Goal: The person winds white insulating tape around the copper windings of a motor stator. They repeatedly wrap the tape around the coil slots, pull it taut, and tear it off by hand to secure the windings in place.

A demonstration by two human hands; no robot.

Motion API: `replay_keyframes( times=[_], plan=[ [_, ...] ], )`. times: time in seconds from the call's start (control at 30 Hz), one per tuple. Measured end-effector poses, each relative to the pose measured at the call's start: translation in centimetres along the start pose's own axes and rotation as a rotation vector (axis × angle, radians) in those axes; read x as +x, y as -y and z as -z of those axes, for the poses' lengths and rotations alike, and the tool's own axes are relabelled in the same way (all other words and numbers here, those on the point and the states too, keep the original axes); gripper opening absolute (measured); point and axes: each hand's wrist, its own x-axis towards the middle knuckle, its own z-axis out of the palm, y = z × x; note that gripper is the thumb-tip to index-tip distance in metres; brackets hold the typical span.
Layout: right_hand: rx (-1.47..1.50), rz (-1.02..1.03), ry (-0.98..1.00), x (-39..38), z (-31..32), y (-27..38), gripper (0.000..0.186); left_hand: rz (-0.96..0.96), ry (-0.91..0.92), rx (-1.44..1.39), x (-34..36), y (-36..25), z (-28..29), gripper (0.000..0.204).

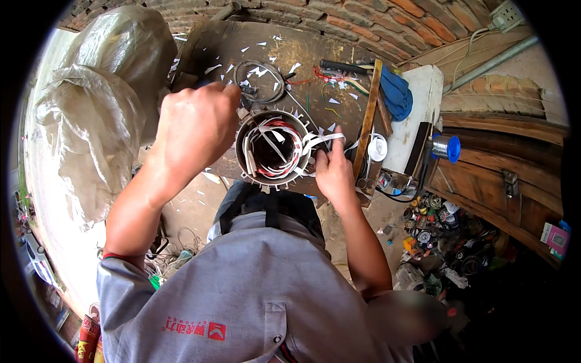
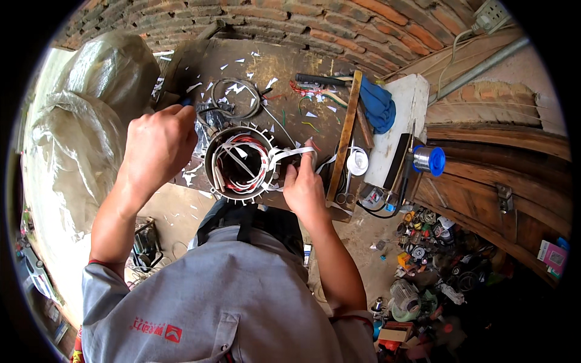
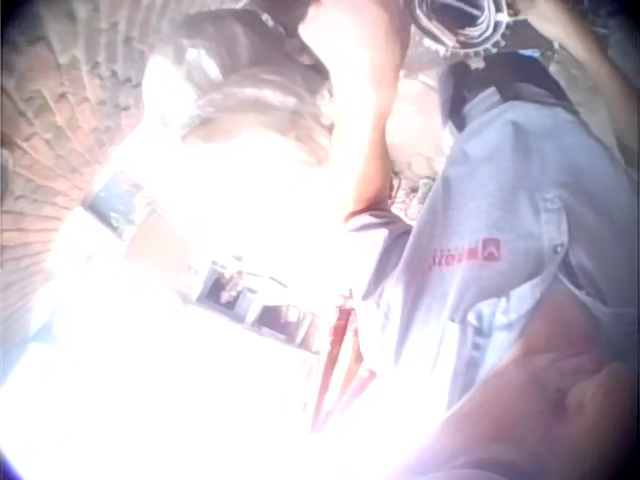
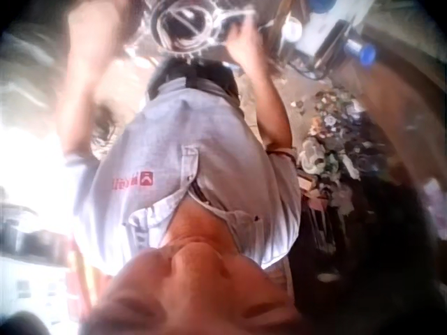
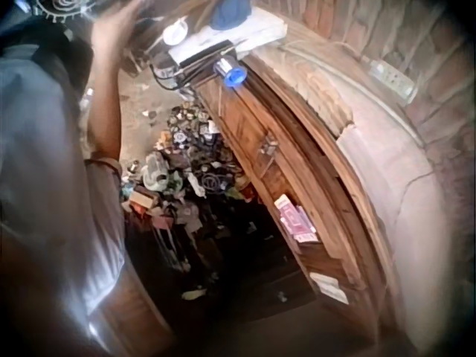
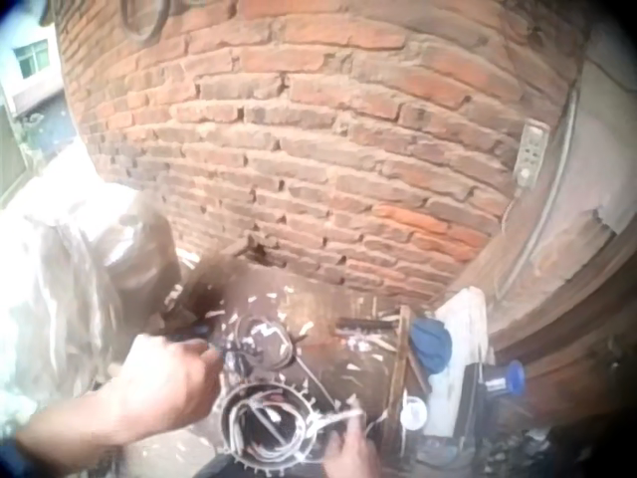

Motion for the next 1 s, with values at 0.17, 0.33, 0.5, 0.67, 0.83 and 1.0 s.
replay_keyframes(
  times=[0.17,0.33,0.5,0.67,0.83,1.0],
  plan=[
    [0.355,0.7,-0.406,-2.0,1.6,1.9,0.056,-0.001,-0.328,-0.058,1.9,1.9,2.7,0.007],
    [-0.359,0.949,-0.512,-2.6,3.6,2.8,0.048,-0.221,-0.439,-0.111,3.9,-1.1,6.0,0.007],
    [-0.685,0.278,-0.6,-4.8,5.8,-1.8,0.042,-0.275,-0.42,-0.206,3.9,-1.7,5.4,0.009],
    [-0.837,-0.592,-0.126,-11.2,6.9,-8.6,0.036,-0.285,-0.447,-0.318,3.7,-0.1,3.8,0.014],
    [-0.767,-0.726,0.192,-13.9,3.5,-12.1,0.038,-0.361,-0.415,-0.372,4.0,-0.1,3.0,0.013],
    [-0.793,-0.769,-0.009,-11.0,3.2,-13.9,0.062,-0.419,-0.375,-0.434,4.5,0.4,2.6,0.008]
  ],
)
